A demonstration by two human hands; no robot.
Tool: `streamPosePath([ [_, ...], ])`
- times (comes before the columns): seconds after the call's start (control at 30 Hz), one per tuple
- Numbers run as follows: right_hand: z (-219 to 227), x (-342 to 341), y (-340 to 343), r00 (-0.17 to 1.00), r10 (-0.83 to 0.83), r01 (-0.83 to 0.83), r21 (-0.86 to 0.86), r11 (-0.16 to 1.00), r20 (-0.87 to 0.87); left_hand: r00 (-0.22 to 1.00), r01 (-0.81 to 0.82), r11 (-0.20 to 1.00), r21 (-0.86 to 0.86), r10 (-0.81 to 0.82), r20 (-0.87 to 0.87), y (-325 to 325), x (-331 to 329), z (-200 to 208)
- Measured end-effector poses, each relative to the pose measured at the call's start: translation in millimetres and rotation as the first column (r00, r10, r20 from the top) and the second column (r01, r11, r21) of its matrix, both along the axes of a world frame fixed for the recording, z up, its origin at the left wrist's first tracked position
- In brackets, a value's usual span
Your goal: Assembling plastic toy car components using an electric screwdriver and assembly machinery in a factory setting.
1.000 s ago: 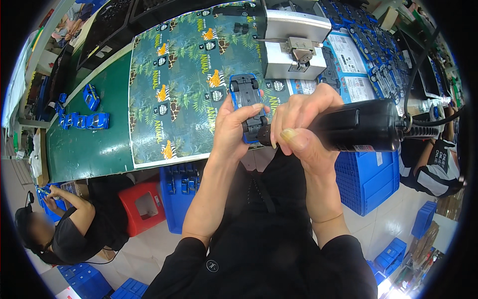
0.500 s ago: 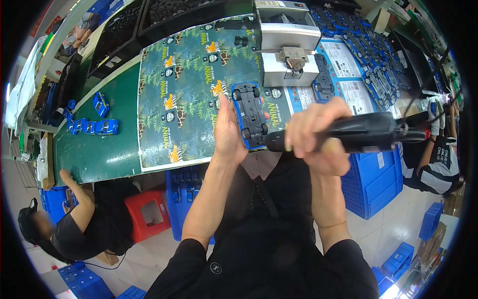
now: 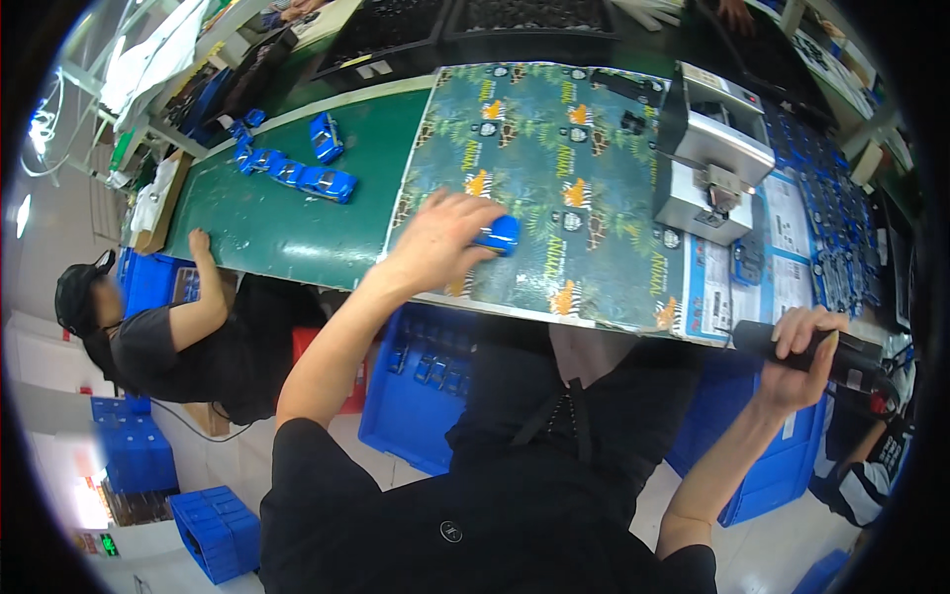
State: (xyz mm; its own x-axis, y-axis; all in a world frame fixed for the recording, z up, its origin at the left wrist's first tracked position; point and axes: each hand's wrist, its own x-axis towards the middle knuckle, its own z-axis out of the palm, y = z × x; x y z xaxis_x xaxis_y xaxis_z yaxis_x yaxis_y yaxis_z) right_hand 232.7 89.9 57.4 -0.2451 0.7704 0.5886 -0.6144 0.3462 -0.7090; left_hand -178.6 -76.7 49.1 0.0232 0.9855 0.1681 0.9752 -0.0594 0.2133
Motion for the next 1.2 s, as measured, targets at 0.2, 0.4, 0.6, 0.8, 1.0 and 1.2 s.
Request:
streamPosePath([
  [0.2,-4.1,-17.1,13.3,1.0,0.025,-0.025,-0.033,0.999,0.01,0.829,-0.469,0.867,0.169,0.498,-0.256,-117.5,-77.1,-3.4],
  [0.4,-8.2,-18.5,16.5,0.999,0.032,-0.03,-0.07,0.997,0.03,0.894,-0.443,0.816,0.371,0.435,0.11,-109.9,-48.5,-29.5],
  [0.6,-8.5,17.9,24.7,0.976,-0.177,0.184,-0.044,0.982,0.13,0.936,-0.189,0.816,0.546,-0.019,0.352,6.4,44.8,-16.2],
  [0.8,-4.6,39.2,23.9,0.925,-0.37,0.38,-0.2,0.903,0.087,0.796,0.175,0.749,0.639,-0.49,0.356,115.2,167.3,22.1],
  [1.0,7.8,47.1,22.9,0.901,-0.4,0.423,-0.136,0.896,0.167,0.861,0.361,0.83,0.425,-0.472,0.19,215.0,253.4,20.0],
  [1.2,13.3,62.6,28.5,0.877,-0.424,0.451,-0.082,0.889,0.226,0.863,0.315,0.944,-0.103,-0.33,-0.383,271.3,276.6,47.8],
])
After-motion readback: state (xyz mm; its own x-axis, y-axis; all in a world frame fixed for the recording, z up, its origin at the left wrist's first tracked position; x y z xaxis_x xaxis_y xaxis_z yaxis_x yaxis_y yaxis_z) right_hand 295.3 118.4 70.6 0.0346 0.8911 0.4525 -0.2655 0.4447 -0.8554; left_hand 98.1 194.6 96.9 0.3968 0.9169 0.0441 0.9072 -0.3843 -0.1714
